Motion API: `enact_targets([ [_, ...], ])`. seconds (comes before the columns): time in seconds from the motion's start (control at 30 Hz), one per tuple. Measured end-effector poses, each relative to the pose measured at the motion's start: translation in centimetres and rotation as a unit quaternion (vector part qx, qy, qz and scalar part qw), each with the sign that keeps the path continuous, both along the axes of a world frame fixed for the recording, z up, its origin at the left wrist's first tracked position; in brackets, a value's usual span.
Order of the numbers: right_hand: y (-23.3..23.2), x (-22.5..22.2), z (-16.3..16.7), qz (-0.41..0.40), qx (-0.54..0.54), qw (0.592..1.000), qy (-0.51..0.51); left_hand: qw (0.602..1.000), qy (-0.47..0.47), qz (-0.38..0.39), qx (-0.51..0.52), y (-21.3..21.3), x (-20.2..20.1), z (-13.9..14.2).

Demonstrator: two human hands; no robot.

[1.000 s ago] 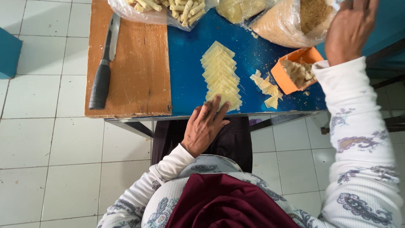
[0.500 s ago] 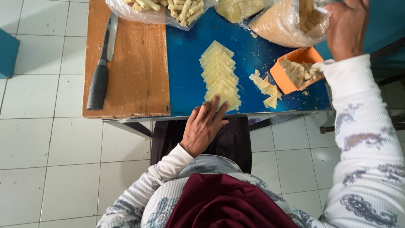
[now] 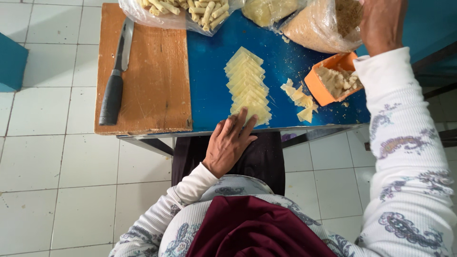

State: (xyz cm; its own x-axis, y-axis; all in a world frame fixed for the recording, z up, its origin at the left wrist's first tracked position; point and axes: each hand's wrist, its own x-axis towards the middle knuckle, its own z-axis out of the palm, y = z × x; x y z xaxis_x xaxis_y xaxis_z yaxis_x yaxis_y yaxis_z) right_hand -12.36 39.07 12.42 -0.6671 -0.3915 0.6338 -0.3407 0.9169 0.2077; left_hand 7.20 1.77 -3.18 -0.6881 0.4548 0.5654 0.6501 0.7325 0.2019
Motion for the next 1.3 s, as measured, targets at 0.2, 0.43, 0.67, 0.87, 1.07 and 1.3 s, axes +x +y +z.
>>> enact_targets([
  [0.2, 0.6, 4.8, 1.9, 0.077, 0.110, 0.990, 0.049, 1.000, 0.005, -0.003, 0.016, 0.3, 0.1, -0.4],
  [0.43, 2.4, 3.7, -1.0, -0.049, 0.120, 0.985, 0.116, 1.000, 0.004, 0.001, 0.009, 0.1, 0.0, -0.2],
  [0.67, 1.4, 7.6, -2.2, -0.120, 0.098, 0.986, 0.064, 1.000, -0.003, -0.001, 0.006, 0.2, 0.0, -0.3],
  [0.87, -1.8, 8.7, -1.9, -0.096, 0.077, 0.991, 0.053, 1.000, -0.009, 0.001, 0.002, 0.2, 0.2, -0.1],
  [1.07, -3.6, 9.0, -4.1, -0.089, 0.114, 0.989, 0.043, 1.000, -0.001, 0.003, -0.003, 0.1, 0.2, -0.1],
  [1.3, -3.1, 8.9, -3.2, -0.082, 0.099, 0.990, 0.059, 1.000, 0.003, 0.004, -0.006, 0.2, 0.1, -0.3],
])
